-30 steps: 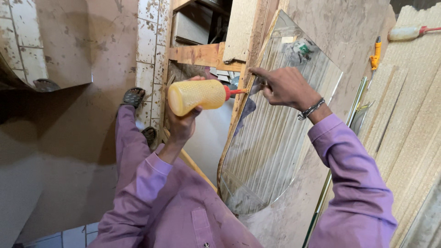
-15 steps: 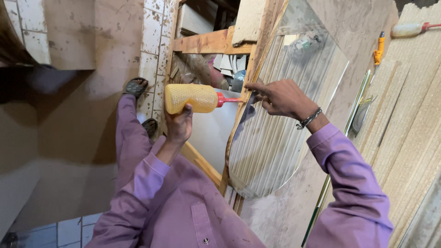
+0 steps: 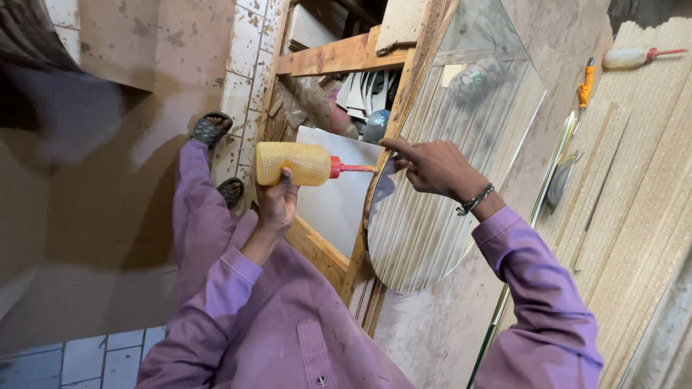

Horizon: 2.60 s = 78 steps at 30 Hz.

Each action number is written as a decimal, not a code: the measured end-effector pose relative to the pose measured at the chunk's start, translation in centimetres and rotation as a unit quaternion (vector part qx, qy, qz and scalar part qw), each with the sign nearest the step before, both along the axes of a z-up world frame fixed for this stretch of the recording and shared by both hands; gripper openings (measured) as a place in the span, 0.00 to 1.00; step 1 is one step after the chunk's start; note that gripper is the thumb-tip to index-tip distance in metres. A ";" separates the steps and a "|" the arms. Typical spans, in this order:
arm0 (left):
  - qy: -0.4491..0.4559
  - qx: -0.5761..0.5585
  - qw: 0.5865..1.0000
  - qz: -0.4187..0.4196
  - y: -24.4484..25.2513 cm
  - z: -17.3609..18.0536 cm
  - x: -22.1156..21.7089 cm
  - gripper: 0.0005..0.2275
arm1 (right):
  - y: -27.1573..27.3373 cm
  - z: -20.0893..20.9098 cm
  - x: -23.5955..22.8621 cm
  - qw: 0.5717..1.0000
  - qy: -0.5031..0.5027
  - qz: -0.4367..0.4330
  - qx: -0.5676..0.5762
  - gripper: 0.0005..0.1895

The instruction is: The person applies glue from a yellow bottle along the edges of a mirror, smoothing it with a finger. The person repeats this process on multiple mirrors, handling each one individually.

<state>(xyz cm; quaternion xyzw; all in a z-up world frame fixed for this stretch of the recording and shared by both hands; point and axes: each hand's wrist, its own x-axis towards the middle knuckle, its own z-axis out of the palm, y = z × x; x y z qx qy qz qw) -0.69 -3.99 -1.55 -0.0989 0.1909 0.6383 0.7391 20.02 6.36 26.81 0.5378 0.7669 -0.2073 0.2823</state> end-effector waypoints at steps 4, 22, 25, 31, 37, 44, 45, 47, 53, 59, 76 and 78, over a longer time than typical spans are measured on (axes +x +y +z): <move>-0.013 -0.024 0.999 -0.026 -1.9 -0.6 -0.5 0.17 | -1.1 0.0 -0.5 1.000 0.013 0.003 -0.005 0.41; -0.070 -0.111 0.984 -0.118 -9.8 -2.6 -0.9 0.26 | -5.9 -0.2 -2.5 0.993 -0.015 0.097 -0.060 0.45; -0.095 -0.128 0.980 -0.119 -10.2 -2.8 -0.6 0.28 | -7.2 -0.4 -2.7 0.993 -0.021 0.086 -0.078 0.45; -0.073 -0.105 0.979 -0.156 -8.7 -2.3 -1.6 0.28 | -8.4 -0.5 -3.3 0.994 0.065 0.044 -0.080 0.45; -0.035 -0.085 0.978 -0.187 -7.1 -2.4 -2.1 0.30 | -8.9 -0.4 -3.0 0.986 0.019 -0.008 -0.164 0.43; 0.009 -0.151 0.973 -0.174 -6.0 -2.2 0.2 0.35 | -6.8 -1.9 1.0 0.870 0.235 -0.257 -0.348 0.31; -0.007 -0.186 0.969 -0.165 -5.6 -2.2 0.7 0.35 | -6.1 -1.8 1.9 0.851 0.269 -0.309 -0.328 0.30; -0.041 -0.254 0.955 -0.147 -4.6 -2.0 1.9 0.34 | -4.6 -1.7 3.3 0.801 0.331 -0.410 -0.284 0.28; -0.075 -0.224 0.963 -0.131 -0.1 -0.6 5.5 0.31 | 1.3 -2.2 4.8 0.877 0.291 -0.373 -0.087 0.33; -0.057 -0.214 0.961 -0.164 3.0 0.6 6.0 0.34 | 1.2 -3.5 4.8 0.985 0.001 -0.034 0.170 0.41; -0.010 -0.319 0.923 -0.216 -0.8 -0.4 2.4 0.39 | 3.2 -2.9 3.6 0.990 -0.008 -0.046 0.131 0.35; -0.003 -0.320 0.923 -0.214 -0.8 -0.9 1.8 0.38 | 1.8 -2.7 3.2 0.990 0.062 -0.075 0.102 0.34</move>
